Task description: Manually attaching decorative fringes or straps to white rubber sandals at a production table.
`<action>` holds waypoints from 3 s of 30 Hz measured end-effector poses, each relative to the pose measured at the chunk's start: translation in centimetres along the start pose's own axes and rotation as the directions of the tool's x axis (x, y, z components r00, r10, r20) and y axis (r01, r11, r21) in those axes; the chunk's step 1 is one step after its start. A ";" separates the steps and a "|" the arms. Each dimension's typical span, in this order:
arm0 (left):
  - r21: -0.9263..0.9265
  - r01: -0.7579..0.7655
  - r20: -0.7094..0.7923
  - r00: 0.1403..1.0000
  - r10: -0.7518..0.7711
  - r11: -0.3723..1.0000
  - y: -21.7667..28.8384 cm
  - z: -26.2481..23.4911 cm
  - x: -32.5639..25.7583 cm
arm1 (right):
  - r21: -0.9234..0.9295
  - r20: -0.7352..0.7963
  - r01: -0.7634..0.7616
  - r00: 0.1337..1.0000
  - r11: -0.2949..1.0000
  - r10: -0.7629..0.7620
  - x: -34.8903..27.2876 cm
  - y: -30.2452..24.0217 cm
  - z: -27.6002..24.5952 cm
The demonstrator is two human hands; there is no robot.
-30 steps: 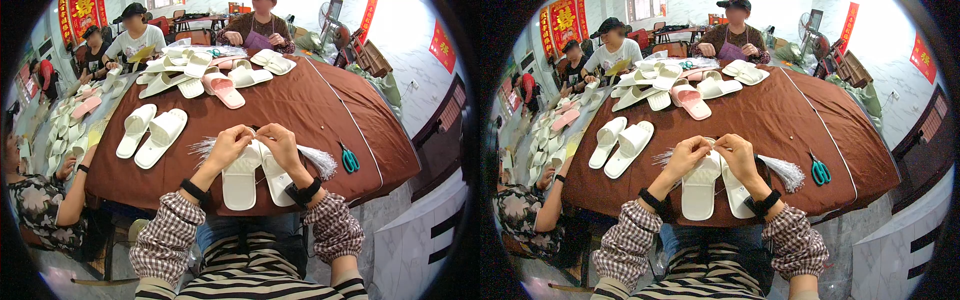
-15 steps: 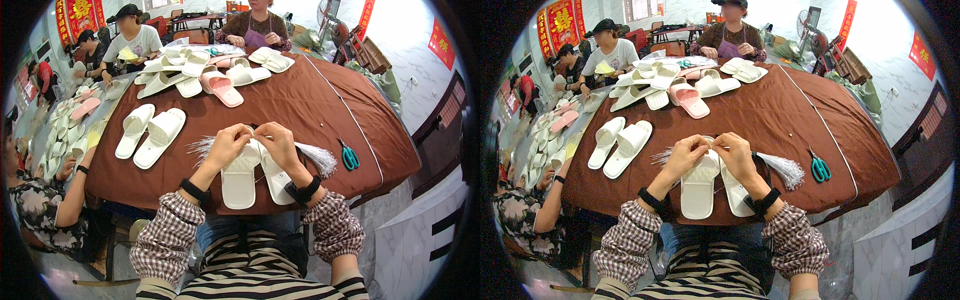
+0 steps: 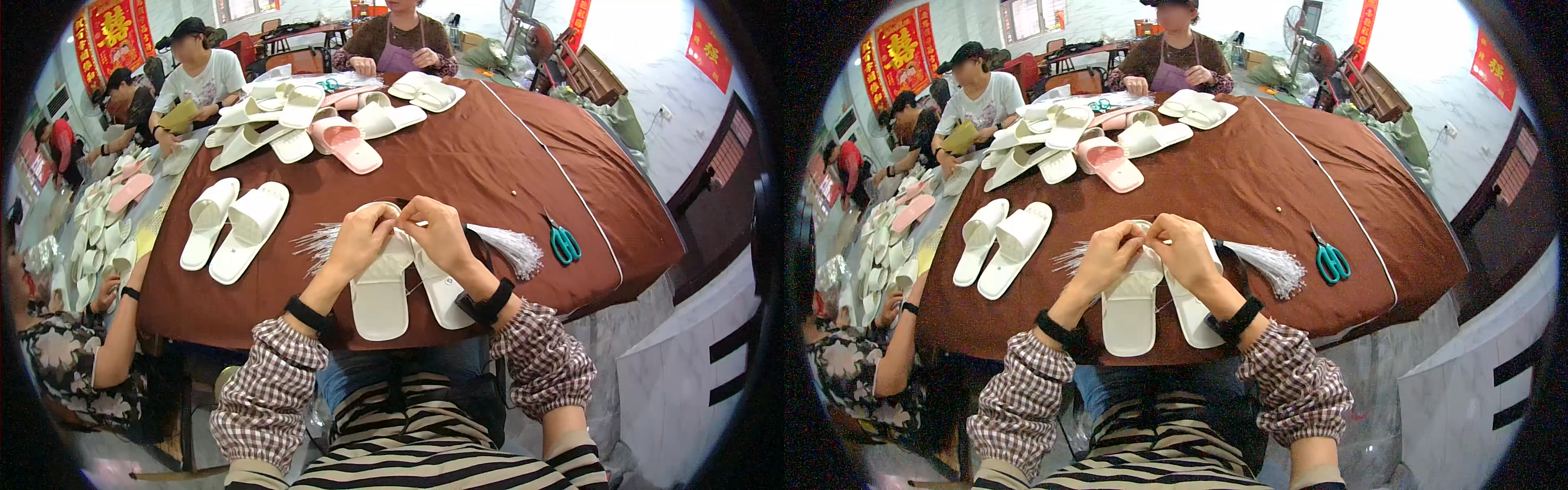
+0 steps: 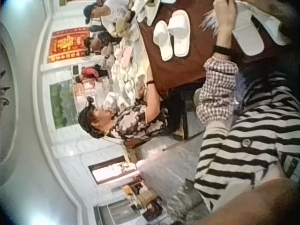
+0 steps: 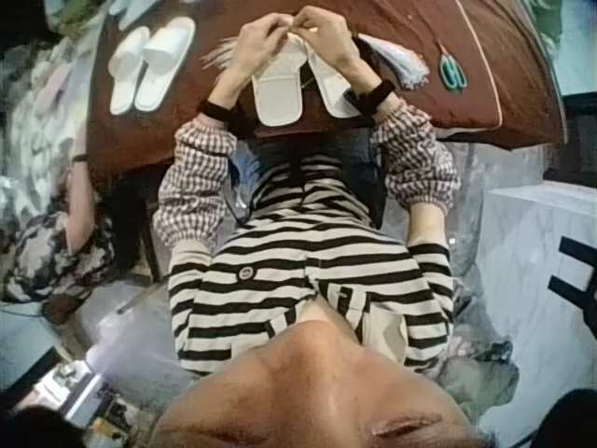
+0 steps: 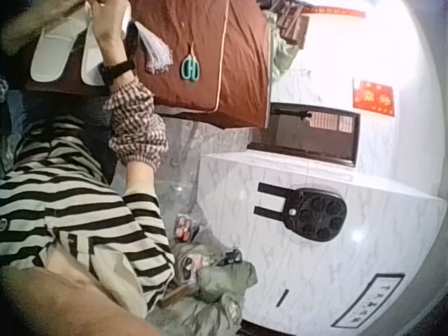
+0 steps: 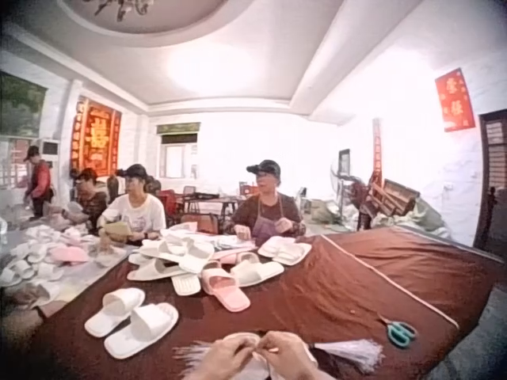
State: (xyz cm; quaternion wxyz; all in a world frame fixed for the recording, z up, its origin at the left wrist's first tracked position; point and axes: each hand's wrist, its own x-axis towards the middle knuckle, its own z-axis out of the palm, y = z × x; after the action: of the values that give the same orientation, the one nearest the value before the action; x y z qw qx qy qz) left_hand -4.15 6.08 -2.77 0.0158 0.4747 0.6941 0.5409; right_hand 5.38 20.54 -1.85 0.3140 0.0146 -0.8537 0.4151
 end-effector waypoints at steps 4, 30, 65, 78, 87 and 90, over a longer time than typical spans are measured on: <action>-0.010 0.087 0.010 0.996 -0.087 0.996 0.3 0.1 -0.1 | -0.038 -0.011 0.008 1.000 0.999 -0.008 -0.2 0.0 -0.4; 0.287 -0.120 0.201 0.978 0.063 0.950 4.9 1.5 -10.5 | -0.863 0.091 -0.125 0.914 0.489 0.394 2.3 20.3 -19.1; 0.167 -0.023 0.024 1.000 0.019 0.986 1.8 4.1 -12.9 | -0.104 0.697 0.011 0.715 0.995 0.065 11.2 -12.8 -0.5; 0.427 0.179 0.268 0.911 -0.314 0.886 7.4 1.4 -7.6 | -0.040 0.077 -0.606 0.791 0.794 0.607 -9.8 -2.3 -12.5; 0.653 0.219 0.157 0.898 -0.412 0.725 7.2 6.6 -5.3 | -0.097 0.067 -0.435 0.894 0.895 0.442 -9.5 0.2 -7.5; 0.648 0.279 0.082 0.900 -0.429 0.709 7.1 7.0 -4.9 | -0.095 0.064 -0.306 0.948 0.947 0.312 -9.4 0.6 -7.9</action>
State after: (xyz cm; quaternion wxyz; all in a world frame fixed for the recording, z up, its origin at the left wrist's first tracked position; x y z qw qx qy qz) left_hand 6.87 7.68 -2.64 0.0414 0.3684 0.9046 0.2104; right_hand 16.87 24.36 -3.76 0.2118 -0.1162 -0.8737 0.4223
